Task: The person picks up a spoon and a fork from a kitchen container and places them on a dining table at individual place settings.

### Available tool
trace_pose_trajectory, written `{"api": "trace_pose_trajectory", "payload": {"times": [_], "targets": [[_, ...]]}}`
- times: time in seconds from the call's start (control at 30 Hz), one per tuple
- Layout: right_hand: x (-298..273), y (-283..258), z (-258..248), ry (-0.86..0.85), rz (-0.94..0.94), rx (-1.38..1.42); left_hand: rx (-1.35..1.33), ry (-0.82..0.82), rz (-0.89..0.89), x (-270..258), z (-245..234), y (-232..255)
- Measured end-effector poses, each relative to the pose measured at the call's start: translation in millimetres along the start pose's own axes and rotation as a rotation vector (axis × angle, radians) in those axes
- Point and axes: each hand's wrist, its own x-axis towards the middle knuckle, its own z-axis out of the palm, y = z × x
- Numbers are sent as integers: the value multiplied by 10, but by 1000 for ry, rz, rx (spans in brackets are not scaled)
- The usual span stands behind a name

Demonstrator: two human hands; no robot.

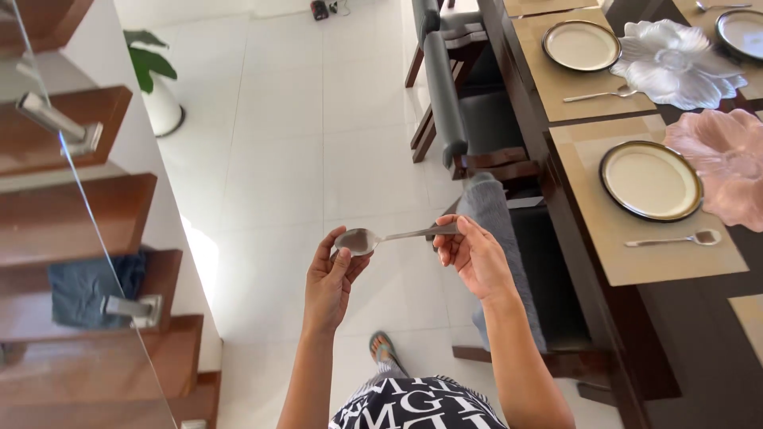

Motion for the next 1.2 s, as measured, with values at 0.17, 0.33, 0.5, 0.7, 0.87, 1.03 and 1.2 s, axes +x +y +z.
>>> {"api": "trace_pose_trajectory", "payload": {"times": [0.17, 0.33, 0.5, 0.7, 0.87, 1.03, 1.2], "targets": [[630, 150, 407, 49, -45, 10, 37, -61, -18, 825, -367, 290], [1181, 206, 661, 83, -64, 48, 31, -68, -60, 1384, -532, 490], [1935, 236, 820, 86, -31, 67, 45, -71, -77, 2105, -683, 635], [3156, 138, 992, 43, -52, 64, 45, -63, -41, 3254, -716, 911], [4236, -162, 1223, 22, -87, 54, 84, -50, -33, 4372, -634, 1143], [5038, -358, 1330, 29, -126, 32, 17, -111, -17, 5230, -629, 1191], [5648, -549, 1368, 123, -99, 38, 8, -137, -125, 6061, -458, 1167]]}}
